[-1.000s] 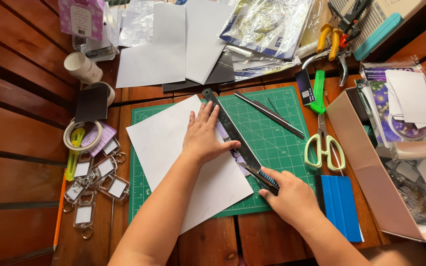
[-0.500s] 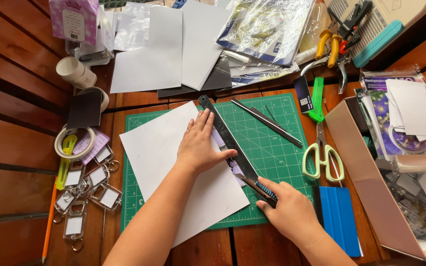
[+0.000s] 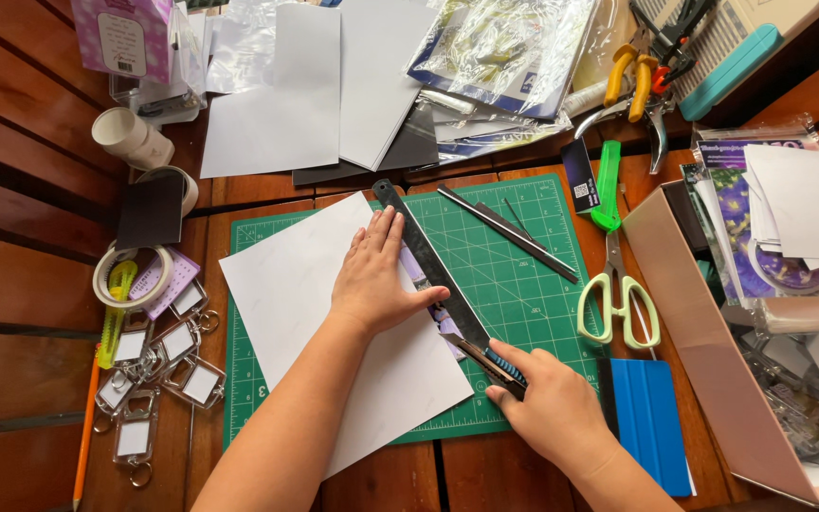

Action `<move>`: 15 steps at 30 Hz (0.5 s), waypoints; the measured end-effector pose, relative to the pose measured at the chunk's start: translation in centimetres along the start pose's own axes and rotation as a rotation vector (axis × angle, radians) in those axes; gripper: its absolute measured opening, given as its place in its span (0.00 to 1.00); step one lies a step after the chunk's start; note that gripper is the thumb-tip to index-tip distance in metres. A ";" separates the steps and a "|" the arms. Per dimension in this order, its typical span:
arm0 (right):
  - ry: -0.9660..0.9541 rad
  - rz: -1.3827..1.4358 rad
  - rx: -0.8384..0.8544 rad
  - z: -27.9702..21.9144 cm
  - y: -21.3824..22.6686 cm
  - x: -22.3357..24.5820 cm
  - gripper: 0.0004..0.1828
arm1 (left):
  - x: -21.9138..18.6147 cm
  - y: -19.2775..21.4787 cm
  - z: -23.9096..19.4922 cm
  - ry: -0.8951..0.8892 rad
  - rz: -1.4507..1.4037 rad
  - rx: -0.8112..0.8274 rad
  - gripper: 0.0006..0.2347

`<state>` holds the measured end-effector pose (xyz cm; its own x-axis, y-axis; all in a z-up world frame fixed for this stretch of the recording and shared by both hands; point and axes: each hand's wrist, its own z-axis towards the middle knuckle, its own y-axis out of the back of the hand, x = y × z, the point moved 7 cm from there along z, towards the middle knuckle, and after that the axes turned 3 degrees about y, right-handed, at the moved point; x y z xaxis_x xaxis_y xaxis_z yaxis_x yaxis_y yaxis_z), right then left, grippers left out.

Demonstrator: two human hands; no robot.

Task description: The person uses a metal ruler and a utility knife to cut a printed sheet of paper on a green cutting mat. They align the ruler, score the paper, and separate the sections. The person also uses a blue plastic scraper to smooth the paper surface.

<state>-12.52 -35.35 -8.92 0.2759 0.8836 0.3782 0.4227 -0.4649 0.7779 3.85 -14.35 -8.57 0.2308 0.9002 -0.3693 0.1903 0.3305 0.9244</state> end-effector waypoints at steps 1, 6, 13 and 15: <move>0.003 -0.004 -0.005 0.0 0.0 0.0 0.34 | 0.0 -0.1 0.1 -0.005 0.007 -0.004 0.55; 0.006 -0.015 -0.001 0.0 -0.1 0.0 0.34 | -0.1 0.0 0.0 -0.002 0.020 0.006 0.55; 0.009 -0.038 0.000 0.0 -0.2 0.1 0.34 | -0.1 0.2 0.1 0.005 0.022 0.014 0.55; 0.029 -0.070 -0.006 -0.3 -0.3 0.1 0.35 | 0.0 0.0 0.2 -0.006 0.026 0.003 0.55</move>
<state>-12.86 -35.09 -9.00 0.2209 0.9153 0.3367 0.4346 -0.4014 0.8062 4.05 -14.40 -8.54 0.2417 0.9065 -0.3461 0.1875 0.3063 0.9333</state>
